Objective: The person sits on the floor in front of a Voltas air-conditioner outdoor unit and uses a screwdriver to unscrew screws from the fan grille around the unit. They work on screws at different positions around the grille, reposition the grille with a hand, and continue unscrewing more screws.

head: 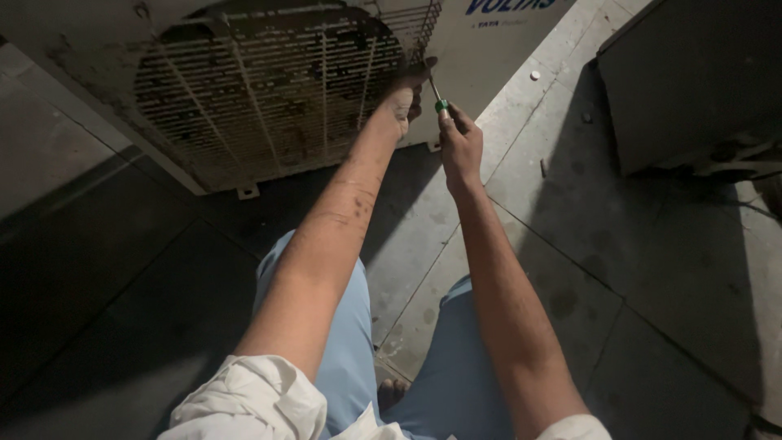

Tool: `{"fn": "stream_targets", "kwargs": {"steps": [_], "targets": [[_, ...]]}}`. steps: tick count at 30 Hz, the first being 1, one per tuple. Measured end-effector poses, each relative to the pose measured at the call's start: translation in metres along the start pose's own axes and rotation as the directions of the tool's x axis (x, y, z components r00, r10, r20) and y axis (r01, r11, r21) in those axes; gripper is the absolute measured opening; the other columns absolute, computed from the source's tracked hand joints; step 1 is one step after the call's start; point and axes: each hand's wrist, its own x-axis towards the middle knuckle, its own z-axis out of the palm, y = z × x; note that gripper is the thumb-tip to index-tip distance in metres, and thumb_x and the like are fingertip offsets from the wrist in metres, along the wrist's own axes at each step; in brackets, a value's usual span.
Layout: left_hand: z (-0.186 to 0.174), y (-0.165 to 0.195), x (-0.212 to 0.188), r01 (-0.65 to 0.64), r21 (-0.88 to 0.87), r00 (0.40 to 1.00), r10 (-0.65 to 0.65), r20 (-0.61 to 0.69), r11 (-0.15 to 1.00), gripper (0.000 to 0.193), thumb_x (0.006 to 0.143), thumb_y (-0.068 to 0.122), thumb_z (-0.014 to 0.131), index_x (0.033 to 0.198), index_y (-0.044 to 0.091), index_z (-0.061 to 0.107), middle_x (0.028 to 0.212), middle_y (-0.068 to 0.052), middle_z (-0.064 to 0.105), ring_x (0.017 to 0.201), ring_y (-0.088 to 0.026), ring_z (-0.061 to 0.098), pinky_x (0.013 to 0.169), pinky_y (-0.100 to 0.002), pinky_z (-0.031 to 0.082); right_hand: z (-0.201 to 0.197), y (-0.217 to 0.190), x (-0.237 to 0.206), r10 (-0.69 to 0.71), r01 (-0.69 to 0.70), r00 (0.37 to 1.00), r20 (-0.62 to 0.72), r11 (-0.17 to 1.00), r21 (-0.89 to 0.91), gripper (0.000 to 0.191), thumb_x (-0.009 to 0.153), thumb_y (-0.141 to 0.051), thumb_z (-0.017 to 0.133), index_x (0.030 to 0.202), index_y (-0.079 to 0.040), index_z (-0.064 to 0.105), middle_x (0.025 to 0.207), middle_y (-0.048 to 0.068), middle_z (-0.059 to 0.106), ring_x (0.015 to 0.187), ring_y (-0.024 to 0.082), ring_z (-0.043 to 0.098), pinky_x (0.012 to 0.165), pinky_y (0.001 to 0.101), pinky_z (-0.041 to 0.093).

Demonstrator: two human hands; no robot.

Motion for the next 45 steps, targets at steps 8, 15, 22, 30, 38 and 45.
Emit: {"fn": "stream_targets", "kwargs": {"steps": [8,15,22,30,38,45], "targets": [[0.009,0.000,-0.005,-0.031,0.023,0.997,0.033,-0.063,0.999,0.012,0.093,0.033,0.078,0.102,0.026,0.076,0.061,0.012,0.036,0.045,-0.007,0.029,0.042,-0.027,0.021,-0.017,-0.007,0.011,0.347,-0.364,0.931,0.117,0.843,0.397,0.019,0.103,-0.025,0.060,0.111,-0.008,0.064,0.070,-0.001,0.052,0.052,0.010,0.041,0.045,0.0265,0.030],[0.015,0.009,-0.016,-0.008,0.078,0.999,0.011,-0.044,0.997,0.017,0.090,0.038,0.073,0.105,0.030,0.078,0.058,0.013,0.032,0.044,-0.007,0.023,0.040,-0.027,0.017,-0.024,-0.006,0.020,0.364,-0.561,0.827,0.427,0.556,0.613,0.020,0.103,-0.029,0.056,0.106,-0.011,0.064,0.062,-0.002,0.045,0.046,0.010,0.034,0.044,0.0249,0.025],[0.014,0.004,-0.014,-0.009,0.105,0.999,0.014,-0.048,0.994,0.015,0.090,0.038,0.076,0.104,0.032,0.077,0.062,0.014,0.035,0.049,-0.005,0.027,0.044,-0.026,0.019,-0.025,0.000,0.019,0.415,-0.557,0.828,0.376,0.536,0.634,0.020,0.103,-0.028,0.056,0.107,-0.011,0.064,0.062,-0.001,0.046,0.044,0.010,0.034,0.043,0.0251,0.025],[0.012,0.002,-0.011,0.009,0.107,0.996,0.001,-0.092,0.994,0.017,0.086,0.042,0.079,0.086,0.027,0.071,0.058,0.012,0.036,0.045,-0.006,0.028,0.042,-0.025,0.021,-0.029,0.003,0.019,0.409,-0.556,0.830,0.378,0.573,0.602,0.027,0.101,-0.029,0.056,0.112,-0.007,0.068,0.060,-0.002,0.045,0.042,0.010,0.034,0.042,0.0243,0.025],[0.012,0.002,-0.011,-0.023,0.107,0.999,0.026,-0.032,0.994,0.018,0.088,0.042,0.076,0.103,0.032,0.077,0.059,0.014,0.038,0.044,-0.005,0.028,0.041,-0.025,0.019,-0.029,0.005,0.021,0.448,-0.547,0.834,0.323,0.592,0.591,0.022,0.100,-0.027,0.056,0.110,-0.009,0.065,0.062,-0.001,0.048,0.043,0.010,0.034,0.041,0.0241,0.023],[0.008,0.003,-0.010,-0.006,0.080,0.999,0.008,-0.034,0.997,0.012,0.091,0.042,0.075,0.093,0.030,0.072,0.057,0.014,0.034,0.044,-0.005,0.027,0.041,-0.025,0.017,-0.025,0.006,0.023,0.456,-0.539,0.838,0.301,0.601,0.590,0.017,0.101,-0.026,0.057,0.106,-0.011,0.062,0.062,0.000,0.048,0.043,0.010,0.033,0.041,0.0241,0.023]]}}
